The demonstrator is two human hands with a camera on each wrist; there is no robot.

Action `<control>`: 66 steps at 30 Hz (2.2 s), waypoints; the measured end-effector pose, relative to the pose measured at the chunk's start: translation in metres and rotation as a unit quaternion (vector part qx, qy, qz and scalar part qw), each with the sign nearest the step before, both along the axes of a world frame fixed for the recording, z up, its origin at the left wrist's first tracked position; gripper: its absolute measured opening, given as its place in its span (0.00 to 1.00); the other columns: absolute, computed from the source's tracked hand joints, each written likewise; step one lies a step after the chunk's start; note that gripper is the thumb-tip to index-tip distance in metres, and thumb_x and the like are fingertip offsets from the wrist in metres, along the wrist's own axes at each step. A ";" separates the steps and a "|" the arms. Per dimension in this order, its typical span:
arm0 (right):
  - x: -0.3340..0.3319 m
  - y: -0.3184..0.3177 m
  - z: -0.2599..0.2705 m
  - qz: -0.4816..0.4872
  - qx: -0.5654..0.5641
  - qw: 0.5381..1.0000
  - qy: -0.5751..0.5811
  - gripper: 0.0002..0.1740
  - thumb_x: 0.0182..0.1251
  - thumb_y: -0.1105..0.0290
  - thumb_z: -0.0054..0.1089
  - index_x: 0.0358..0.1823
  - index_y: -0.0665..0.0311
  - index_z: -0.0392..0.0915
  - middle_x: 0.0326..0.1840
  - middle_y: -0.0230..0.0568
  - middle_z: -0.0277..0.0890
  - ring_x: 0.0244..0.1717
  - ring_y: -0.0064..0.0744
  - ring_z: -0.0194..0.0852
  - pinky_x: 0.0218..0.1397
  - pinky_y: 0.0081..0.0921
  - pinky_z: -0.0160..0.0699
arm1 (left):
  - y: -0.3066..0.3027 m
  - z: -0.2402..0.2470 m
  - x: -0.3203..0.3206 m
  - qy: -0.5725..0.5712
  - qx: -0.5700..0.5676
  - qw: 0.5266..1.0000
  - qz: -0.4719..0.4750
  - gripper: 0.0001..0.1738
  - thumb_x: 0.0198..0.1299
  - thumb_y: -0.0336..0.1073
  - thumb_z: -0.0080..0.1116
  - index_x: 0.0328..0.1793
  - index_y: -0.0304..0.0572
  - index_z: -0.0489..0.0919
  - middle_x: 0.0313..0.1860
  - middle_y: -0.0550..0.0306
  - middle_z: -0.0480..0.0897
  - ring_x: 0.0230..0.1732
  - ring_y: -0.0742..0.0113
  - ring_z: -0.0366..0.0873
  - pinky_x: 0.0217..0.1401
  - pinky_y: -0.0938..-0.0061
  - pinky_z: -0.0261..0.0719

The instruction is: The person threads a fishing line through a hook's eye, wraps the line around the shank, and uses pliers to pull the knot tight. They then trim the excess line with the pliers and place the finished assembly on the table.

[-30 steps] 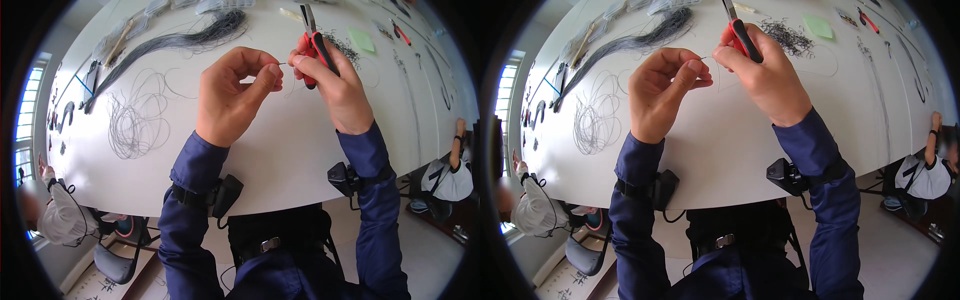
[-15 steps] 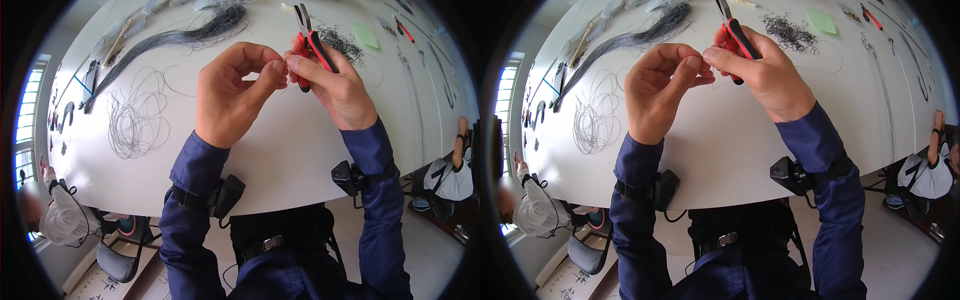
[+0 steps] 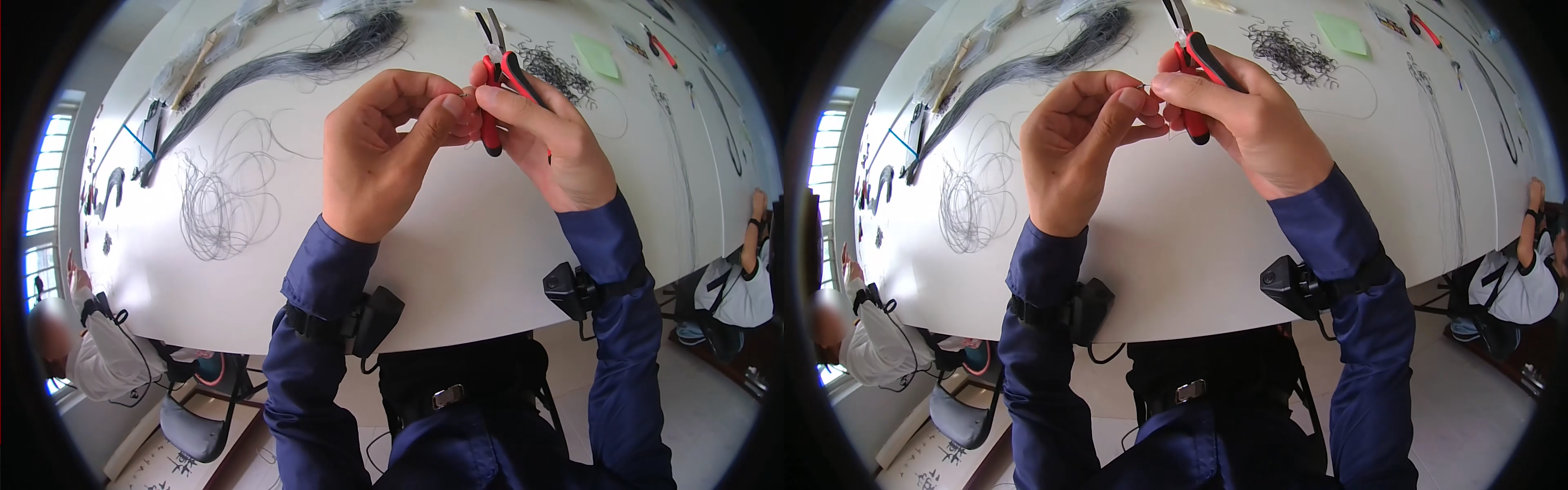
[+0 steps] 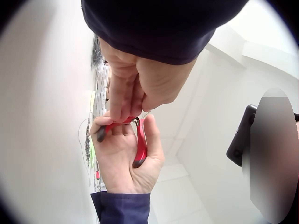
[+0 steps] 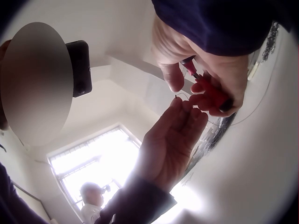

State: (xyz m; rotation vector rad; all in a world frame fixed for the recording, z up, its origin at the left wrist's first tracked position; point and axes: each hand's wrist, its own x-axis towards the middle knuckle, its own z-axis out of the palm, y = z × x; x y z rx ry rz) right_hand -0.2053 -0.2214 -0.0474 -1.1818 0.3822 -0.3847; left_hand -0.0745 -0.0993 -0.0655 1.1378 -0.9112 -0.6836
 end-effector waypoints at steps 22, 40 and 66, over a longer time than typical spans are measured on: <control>-0.001 0.004 0.006 -0.084 -0.194 0.976 -0.056 0.09 0.66 0.70 0.61 0.45 0.64 0.74 0.37 0.31 0.76 0.39 0.20 0.73 0.48 0.21 0.73 | 0.000 0.002 0.002 0.029 0.006 0.993 0.113 0.10 0.66 0.28 0.63 0.47 0.25 0.81 0.40 0.45 0.86 0.38 0.64 0.86 0.46 0.66 0.90; 0.003 0.005 -0.001 -0.093 -0.143 0.985 0.009 0.11 0.64 0.69 0.64 0.44 0.65 0.76 0.36 0.33 0.77 0.37 0.22 0.74 0.43 0.21 0.74 | -0.003 -0.004 -0.009 -0.031 0.020 0.998 0.054 0.08 0.67 0.23 0.58 0.48 0.23 0.80 0.44 0.45 0.85 0.43 0.63 0.86 0.52 0.69 0.88; 0.000 0.000 0.000 -0.047 -0.117 0.992 0.029 0.13 0.64 0.69 0.63 0.48 0.65 0.77 0.39 0.31 0.76 0.38 0.21 0.75 0.41 0.19 0.71 | -0.002 -0.002 -0.006 -0.002 0.027 0.999 0.039 0.07 0.64 0.24 0.62 0.46 0.27 0.79 0.40 0.49 0.84 0.39 0.65 0.85 0.44 0.69 0.90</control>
